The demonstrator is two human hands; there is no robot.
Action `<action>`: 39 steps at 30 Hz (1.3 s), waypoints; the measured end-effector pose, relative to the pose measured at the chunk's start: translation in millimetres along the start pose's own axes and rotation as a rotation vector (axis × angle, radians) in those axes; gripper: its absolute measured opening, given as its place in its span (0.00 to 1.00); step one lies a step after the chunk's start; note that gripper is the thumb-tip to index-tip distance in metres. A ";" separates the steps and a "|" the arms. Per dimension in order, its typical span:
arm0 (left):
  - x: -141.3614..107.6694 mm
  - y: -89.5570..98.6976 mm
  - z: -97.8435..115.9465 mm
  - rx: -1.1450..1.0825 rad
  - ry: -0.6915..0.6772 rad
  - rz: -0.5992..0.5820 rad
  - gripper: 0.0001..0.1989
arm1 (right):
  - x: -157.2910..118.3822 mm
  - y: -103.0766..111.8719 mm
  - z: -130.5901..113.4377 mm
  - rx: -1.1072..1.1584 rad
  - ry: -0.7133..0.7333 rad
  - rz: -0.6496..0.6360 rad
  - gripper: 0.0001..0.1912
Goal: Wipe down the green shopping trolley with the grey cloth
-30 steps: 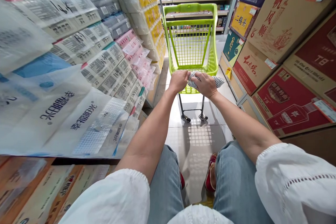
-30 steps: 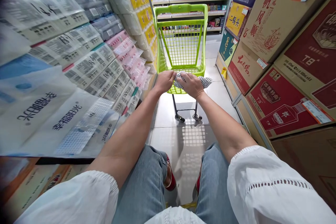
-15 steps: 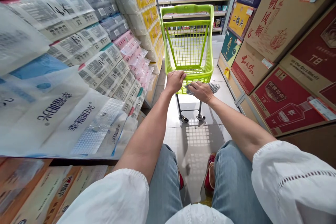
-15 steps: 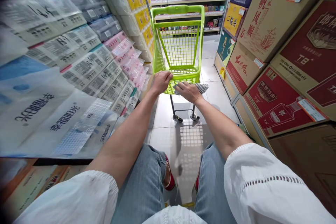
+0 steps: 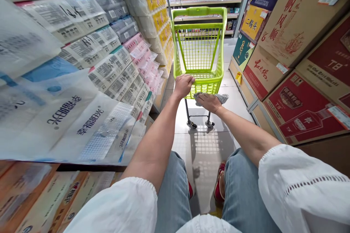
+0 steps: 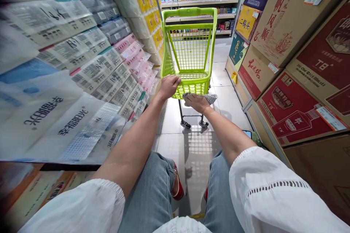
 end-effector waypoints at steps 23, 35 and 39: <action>-2.8 5.9 -10.2 0.014 0.037 0.021 0.21 | -7.2 6.5 6.6 -0.012 0.014 -0.085 0.17; 14.5 -3.2 14.0 -0.010 0.044 0.001 0.24 | 36.0 65.9 28.3 -0.001 -0.140 0.260 0.17; 13.8 -8.0 10.7 0.003 0.008 0.016 0.22 | 29.1 39.9 23.3 0.012 -0.160 0.208 0.17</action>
Point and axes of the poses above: each hand's wrist, its own x-axis towards the middle knuckle, its own y-axis out of the back of the hand, z = x × y, the point moved 1 cm from there along x, towards the middle knuckle, and after that the axes turned 3 degrees about -y, right-handed, at the moved point
